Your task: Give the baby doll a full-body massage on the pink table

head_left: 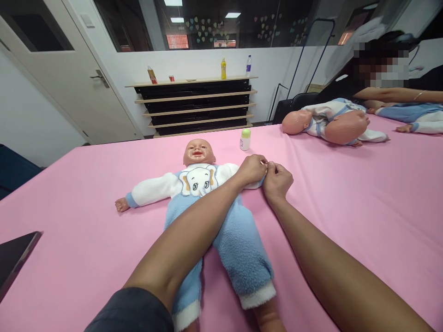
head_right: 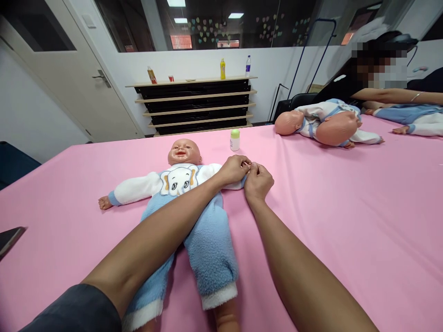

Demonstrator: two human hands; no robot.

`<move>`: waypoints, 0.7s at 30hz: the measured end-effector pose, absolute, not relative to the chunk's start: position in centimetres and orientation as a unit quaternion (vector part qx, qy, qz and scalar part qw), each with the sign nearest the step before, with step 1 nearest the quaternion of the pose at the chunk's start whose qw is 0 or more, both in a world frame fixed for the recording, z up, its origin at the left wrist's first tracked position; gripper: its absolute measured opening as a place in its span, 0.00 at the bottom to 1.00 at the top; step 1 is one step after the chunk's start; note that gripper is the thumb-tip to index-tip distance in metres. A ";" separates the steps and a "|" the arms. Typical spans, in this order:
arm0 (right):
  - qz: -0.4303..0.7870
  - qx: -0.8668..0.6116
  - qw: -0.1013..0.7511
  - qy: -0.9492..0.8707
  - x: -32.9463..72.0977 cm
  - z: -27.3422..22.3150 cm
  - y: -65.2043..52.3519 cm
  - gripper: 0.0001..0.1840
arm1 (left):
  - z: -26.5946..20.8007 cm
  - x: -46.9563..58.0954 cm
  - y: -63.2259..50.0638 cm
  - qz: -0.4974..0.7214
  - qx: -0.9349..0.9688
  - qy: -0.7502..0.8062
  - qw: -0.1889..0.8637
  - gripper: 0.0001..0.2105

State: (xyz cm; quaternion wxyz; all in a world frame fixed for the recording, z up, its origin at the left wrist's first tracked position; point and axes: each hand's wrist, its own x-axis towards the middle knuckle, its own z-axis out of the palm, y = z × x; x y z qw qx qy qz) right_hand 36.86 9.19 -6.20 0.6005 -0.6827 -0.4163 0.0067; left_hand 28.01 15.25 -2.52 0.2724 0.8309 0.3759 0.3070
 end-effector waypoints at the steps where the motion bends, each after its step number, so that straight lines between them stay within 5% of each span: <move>1: 0.006 -0.684 0.599 -0.416 36.8 -6.2 9.2 0.22 | -2.5 28.0 15.3 0.309 0.827 0.380 0.276 0.11; 17: 0.081 -0.658 0.646 -0.378 37.5 -7.7 10.4 0.17 | -3.2 27.9 15.9 0.336 0.815 0.368 0.297 0.13; 21: 0.079 -0.659 0.645 -0.380 37.5 -7.7 10.4 0.17 | -2.9 27.8 15.9 0.338 0.794 0.405 0.302 0.07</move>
